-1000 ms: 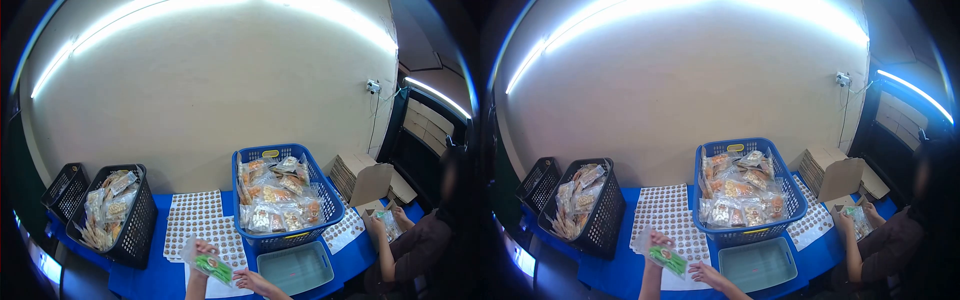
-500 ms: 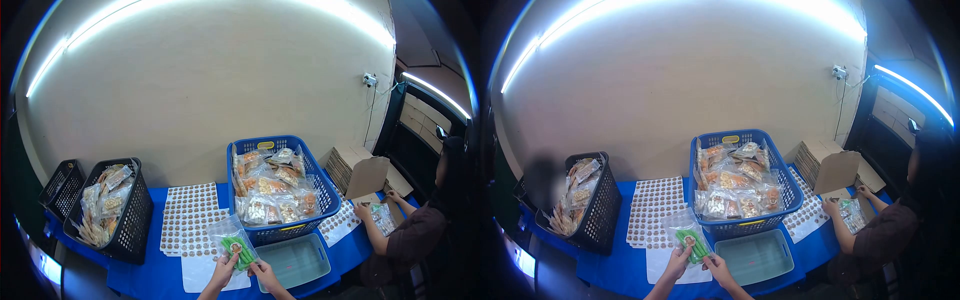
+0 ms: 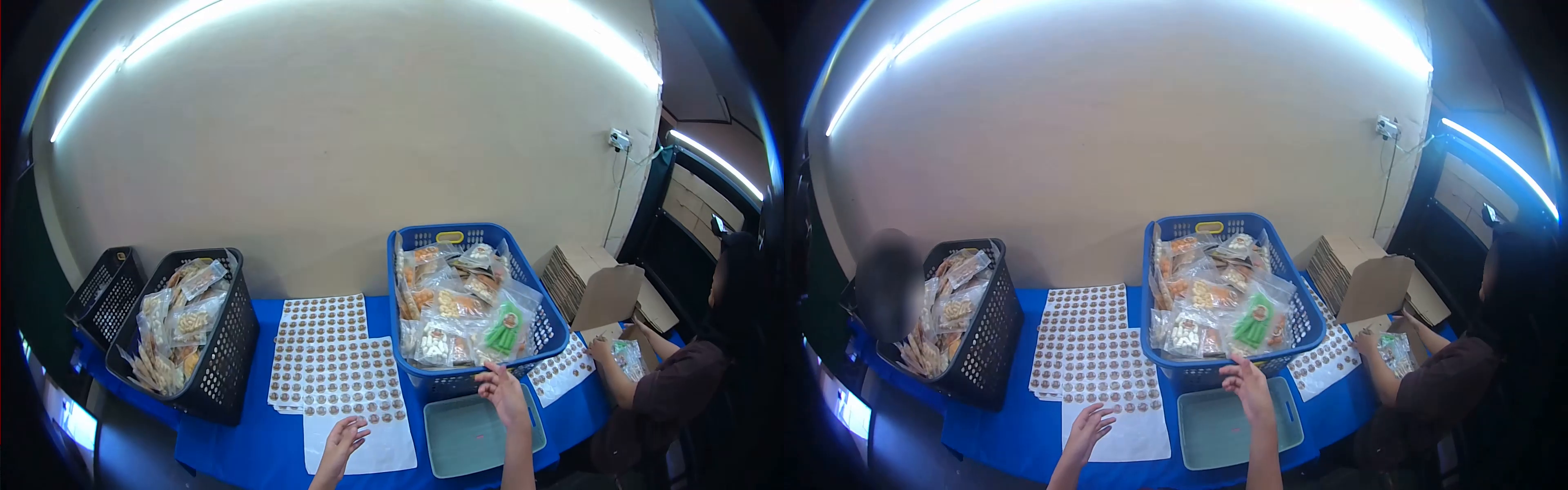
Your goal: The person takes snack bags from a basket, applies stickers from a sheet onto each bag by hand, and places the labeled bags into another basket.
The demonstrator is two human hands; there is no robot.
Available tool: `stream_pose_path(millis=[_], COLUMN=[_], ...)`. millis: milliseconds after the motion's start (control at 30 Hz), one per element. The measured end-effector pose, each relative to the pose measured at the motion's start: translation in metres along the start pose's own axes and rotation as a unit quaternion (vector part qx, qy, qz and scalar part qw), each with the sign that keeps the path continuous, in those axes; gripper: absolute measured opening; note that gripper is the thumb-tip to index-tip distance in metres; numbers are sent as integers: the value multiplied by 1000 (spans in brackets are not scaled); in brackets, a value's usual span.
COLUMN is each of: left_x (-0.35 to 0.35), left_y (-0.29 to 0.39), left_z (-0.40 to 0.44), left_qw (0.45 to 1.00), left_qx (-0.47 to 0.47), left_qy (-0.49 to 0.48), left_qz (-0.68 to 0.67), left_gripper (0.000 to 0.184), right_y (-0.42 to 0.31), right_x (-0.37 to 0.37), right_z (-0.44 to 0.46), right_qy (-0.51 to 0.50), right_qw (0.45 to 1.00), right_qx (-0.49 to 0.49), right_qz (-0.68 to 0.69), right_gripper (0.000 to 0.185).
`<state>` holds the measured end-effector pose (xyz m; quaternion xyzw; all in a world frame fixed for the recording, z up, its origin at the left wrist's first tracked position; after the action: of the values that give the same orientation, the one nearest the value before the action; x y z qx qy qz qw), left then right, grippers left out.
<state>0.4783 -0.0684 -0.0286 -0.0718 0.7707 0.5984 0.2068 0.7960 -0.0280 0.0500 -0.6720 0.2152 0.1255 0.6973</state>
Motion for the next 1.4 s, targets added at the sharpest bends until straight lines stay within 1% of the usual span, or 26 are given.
stream_pose_path(millis=[33, 67, 133, 167, 267, 300, 400, 433, 467, 533, 633, 733, 767, 833, 867, 900, 967, 1000, 1033, 1067, 1100, 1200, 1233, 1333, 1367, 1400], left_x=[11, 22, 46, 54, 82, 92, 113, 121, 126, 141, 156, 180, 192, 206, 212, 221, 243, 253, 267, 283, 306, 372, 380, 379, 378, 371], left_y=[3, 3, 2, 6, 12, 16, 55, 73, 92, 131, 198, 244, 256, 277, 288, 293, 301, 303, 303, 303, 300, 288, 289, 292, 287, 287], left_z=[-7, -10, -20, -26, -31, -30, -34, -36, -39, -47, -66, -79, -83, -91, -96, -99, -104, -106, -107, -109, -108, -108, -105, -86, -75, -68], left_qw=[999, 998, 994, 992, 989, 990, 982, 978, 975, 962, 931, 903, 884, 855, 838, 826, 800, 769, 736, 700, 697, 703, 736, 773, 783, 765], left_qx=[-10, -11, -9, 0, -18, -41, -119, -128, -147, -200, -267, -302, -307, -323, -332, -323, -304, -291, -276, -258, -234, -140, -133, -159, -118, -111], left_qy=[39, 54, 87, 112, 114, 106, 107, 118, 122, 129, 154, 178, 207, 234, 244, 261, 295, 303, 308, 311, 309, 323, 312, 265, 241, 216], left_qz=[18, 33, 64, 57, 91, 80, 105, 118, 118, 133, 197, 247, 285, 331, 359, 382, 424, 481, 535, 589, 604, 618, 586, 554, 561, 596], left_gripper=[35, 33, 31, 27, 26, 24, 18, 16, 15, 14, 14, 15, 15, 14, 13, 14, 14, 15, 16, 17, 20, 22, 25, 27, 31, 33], right_y=[4, 16, 53, 72, 117, 127, 126, 133, 125, 103, 138, 189, 228, 278, 310, 341, 391, 408, 391, 354, 334, 379, 373, 355, 355, 356], right_x=[-5, -6, -1, 0, -3, -7, -18, -12, -28, -66, -70, -71, -58, -64, -56, -49, -35, -32, -48, -77, -96, -51, -59, -72, -71, -71], right_z=[0, 0, -10, -15, -31, -36, -35, -32, -31, -35, -28, -36, -37, -52, -66, -81, -100, -106, -107, -111, -114, -109, -108, -104, -102, -102], right_qy=[-6, -9, -13, -15, -5, -1, 18, 2, -4, -12, -82, -85, -96, -176, -185, -195, -210, -216, -194, -173, -151, -146, -146, -132, -129, -125], right_qw=[1000, 999, 997, 997, 994, 992, 996, 997, 996, 993, 971, 915, 881, 755, 729, 699, 649, 621, 626, 629, 634, 622, 619, 611, 608, 604], right_qx=[-12, -24, -53, -62, -105, -125, -83, -73, -65, -45, -73, -115, -140, -104, -171, -236, -276, -296, -268, -240, -213, -312, -310, -301, -298, -294], right_qz=[-7, -26, -63, -52, -29, -23, -38, -35, -62, -112, -212, -377, -441, -623, -636, -647, -678, -692, -707, -718, -728, -703, -707, -720, -724, -730], right_gripper=[22, 20, 18, 17, 20, 22, 28, 7, 8, 29, 58, 58, 64, 70, 69, 70, 65, 62, 49, 36, 24, 52, 52, 49, 49, 49])
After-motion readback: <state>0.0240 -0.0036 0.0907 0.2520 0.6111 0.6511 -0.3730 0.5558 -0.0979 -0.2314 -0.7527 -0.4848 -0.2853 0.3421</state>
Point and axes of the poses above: each hand's wrist, its own z-axis towards the middle knuckle, its own x-axis out of the back of the hand, y = z × x, the point moved 10 cm from there along z, towards the middle knuckle, and after that the axes turned 6 degrees about -y, right-handed, at the moved point
